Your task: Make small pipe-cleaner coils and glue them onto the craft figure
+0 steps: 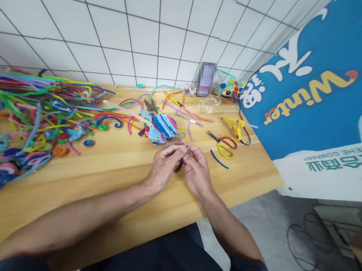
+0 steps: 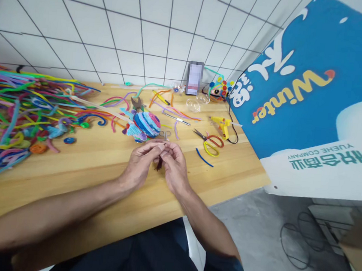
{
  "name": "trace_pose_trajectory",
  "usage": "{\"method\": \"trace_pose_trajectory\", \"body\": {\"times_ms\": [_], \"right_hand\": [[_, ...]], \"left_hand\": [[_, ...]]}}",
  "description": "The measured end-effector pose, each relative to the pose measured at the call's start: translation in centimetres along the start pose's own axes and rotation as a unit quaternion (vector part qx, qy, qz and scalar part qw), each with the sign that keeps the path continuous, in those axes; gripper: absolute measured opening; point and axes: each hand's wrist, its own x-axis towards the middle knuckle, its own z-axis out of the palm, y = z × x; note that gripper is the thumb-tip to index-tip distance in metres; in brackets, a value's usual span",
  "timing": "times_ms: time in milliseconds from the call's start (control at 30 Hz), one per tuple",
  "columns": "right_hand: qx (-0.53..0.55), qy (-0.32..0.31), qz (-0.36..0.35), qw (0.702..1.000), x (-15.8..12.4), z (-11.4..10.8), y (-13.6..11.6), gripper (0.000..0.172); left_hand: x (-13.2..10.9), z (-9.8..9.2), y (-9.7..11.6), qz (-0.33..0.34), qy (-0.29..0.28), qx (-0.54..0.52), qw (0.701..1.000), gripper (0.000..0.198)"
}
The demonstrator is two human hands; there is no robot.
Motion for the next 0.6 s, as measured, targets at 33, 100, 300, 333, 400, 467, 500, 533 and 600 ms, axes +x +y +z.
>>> {"method": "trace_pose_trajectory", "body": {"times_ms": [33,100,300,333,400,467,500,533,600], "right_hand": [[0.000,0.000,0.001,1.000,0.0,-0.1,0.0,0.022],[-0.002,0.004,0.001,1.000,0.0,-0.2,0.1,0.023],[-0.041,0.032,0.014,0.999,0.0,-1.0,0.6,0.028],[-0.048,0.035,0.019,0.998,0.0,-1.1,0.7,0.029],[-0.056,0.046,0.030,0.997,-0.1,-1.3,0.8,0.029],[-0.059,0.062,0.037,0.996,-0.2,-1.5,1.0,0.029],[-0.060,0.069,0.038,0.995,-0.2,-1.6,1.1,0.028],[-0.059,0.074,0.040,0.995,-0.3,-1.6,1.1,0.028],[-0.055,0.077,0.043,0.995,-0.3,-1.5,1.2,0.027]], "left_hand": [[0.0,0.0,-0.1,0.000,0.000,-0.004,1.000,0.023],[0.1,0.0,-0.3,0.004,-0.005,-0.009,1.000,0.024],[0.2,0.1,-0.6,-0.024,0.002,-0.022,0.999,0.028],[0.2,0.2,-0.7,-0.028,0.006,-0.024,0.999,0.030],[0.2,0.2,-0.7,-0.037,0.011,-0.027,0.999,0.031],[0.1,0.2,-0.7,-0.045,0.013,-0.031,0.998,0.032],[0.1,0.2,-0.7,-0.051,0.013,-0.033,0.998,0.033],[0.1,0.2,-0.7,-0.056,0.012,-0.032,0.998,0.033],[0.1,0.1,-0.6,-0.064,0.005,-0.025,0.998,0.034]]}}
